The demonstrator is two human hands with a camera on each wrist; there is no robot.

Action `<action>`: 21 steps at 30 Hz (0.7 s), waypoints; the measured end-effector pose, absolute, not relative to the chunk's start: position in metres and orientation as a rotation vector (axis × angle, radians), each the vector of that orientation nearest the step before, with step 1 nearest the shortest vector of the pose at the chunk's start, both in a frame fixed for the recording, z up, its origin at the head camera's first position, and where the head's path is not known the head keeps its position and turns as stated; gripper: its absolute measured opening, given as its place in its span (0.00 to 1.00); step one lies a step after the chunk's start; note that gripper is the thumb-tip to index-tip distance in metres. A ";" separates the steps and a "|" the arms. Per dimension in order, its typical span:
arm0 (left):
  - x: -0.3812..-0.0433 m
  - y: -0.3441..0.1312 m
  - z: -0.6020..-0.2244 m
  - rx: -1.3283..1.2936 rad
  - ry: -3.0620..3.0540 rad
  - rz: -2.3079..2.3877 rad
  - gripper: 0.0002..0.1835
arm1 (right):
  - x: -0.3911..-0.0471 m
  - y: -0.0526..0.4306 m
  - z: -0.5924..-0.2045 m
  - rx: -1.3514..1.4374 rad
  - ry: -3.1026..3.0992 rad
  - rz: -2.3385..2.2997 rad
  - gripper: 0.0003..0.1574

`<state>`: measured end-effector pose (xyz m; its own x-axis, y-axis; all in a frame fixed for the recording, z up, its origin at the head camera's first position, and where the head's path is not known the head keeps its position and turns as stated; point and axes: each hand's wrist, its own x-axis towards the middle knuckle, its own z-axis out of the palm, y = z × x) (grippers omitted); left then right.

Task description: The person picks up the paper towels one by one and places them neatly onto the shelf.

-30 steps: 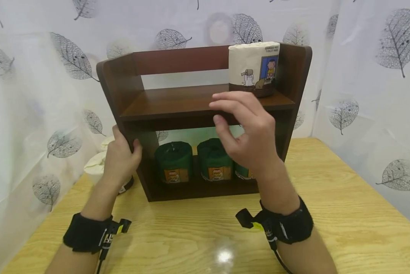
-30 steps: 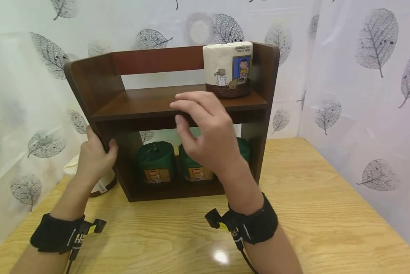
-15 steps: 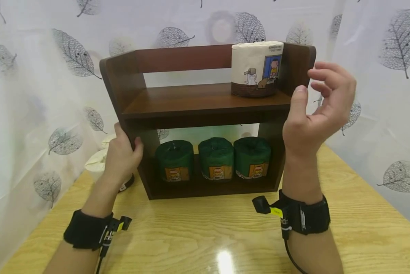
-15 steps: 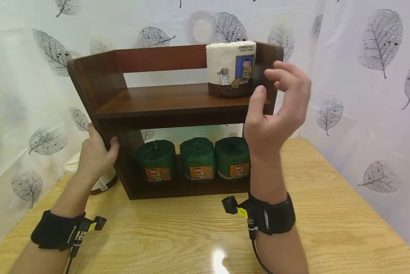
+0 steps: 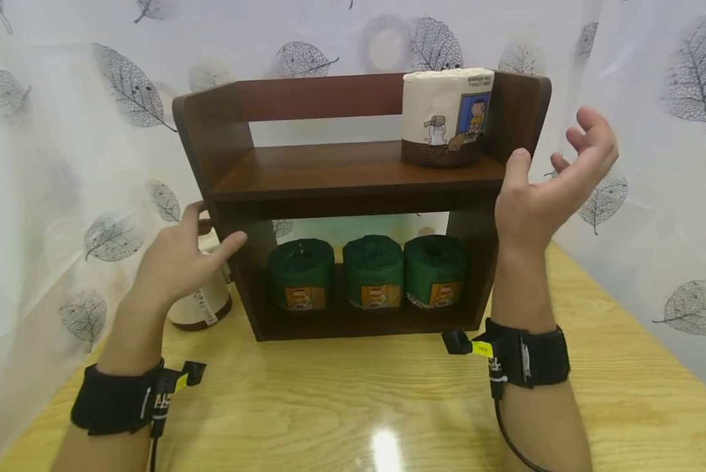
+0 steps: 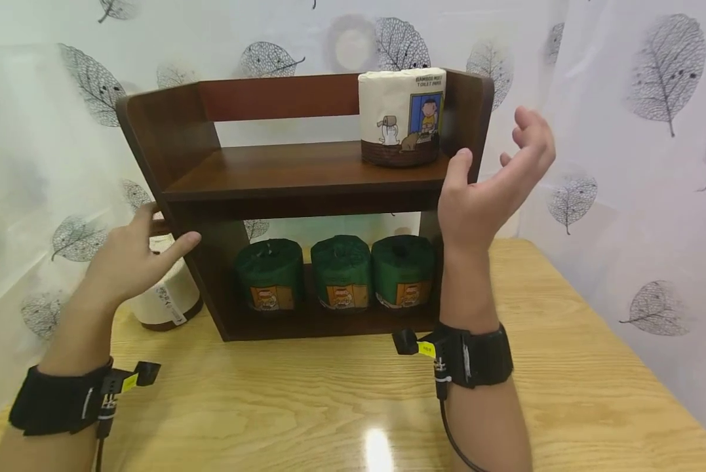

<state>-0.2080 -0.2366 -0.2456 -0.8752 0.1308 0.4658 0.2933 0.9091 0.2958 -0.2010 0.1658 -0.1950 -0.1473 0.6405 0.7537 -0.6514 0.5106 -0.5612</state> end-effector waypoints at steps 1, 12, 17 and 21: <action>-0.205 -0.239 -0.242 -0.297 -2.626 -0.504 0.47 | -0.203 0.167 -0.196 -0.002 -1.320 1.126 0.32; -0.201 -0.264 -0.236 -0.199 -2.739 -0.444 0.29 | -0.239 0.183 -0.215 -0.046 -1.604 1.219 0.34; -0.216 -0.269 -0.246 -0.206 -2.935 -0.364 0.28 | -0.242 0.189 -0.219 -0.069 -1.719 1.161 0.27; -0.224 -0.275 -0.256 -0.130 -3.025 -0.288 0.32 | -0.243 0.190 -0.217 -0.063 -1.740 1.147 0.26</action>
<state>-0.2244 -0.2749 -0.2558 -0.9913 0.0753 0.1077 0.0943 0.9785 0.1836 -0.2428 0.1902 -0.2174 -0.4903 0.5166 0.7019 -0.4413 0.5473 -0.7111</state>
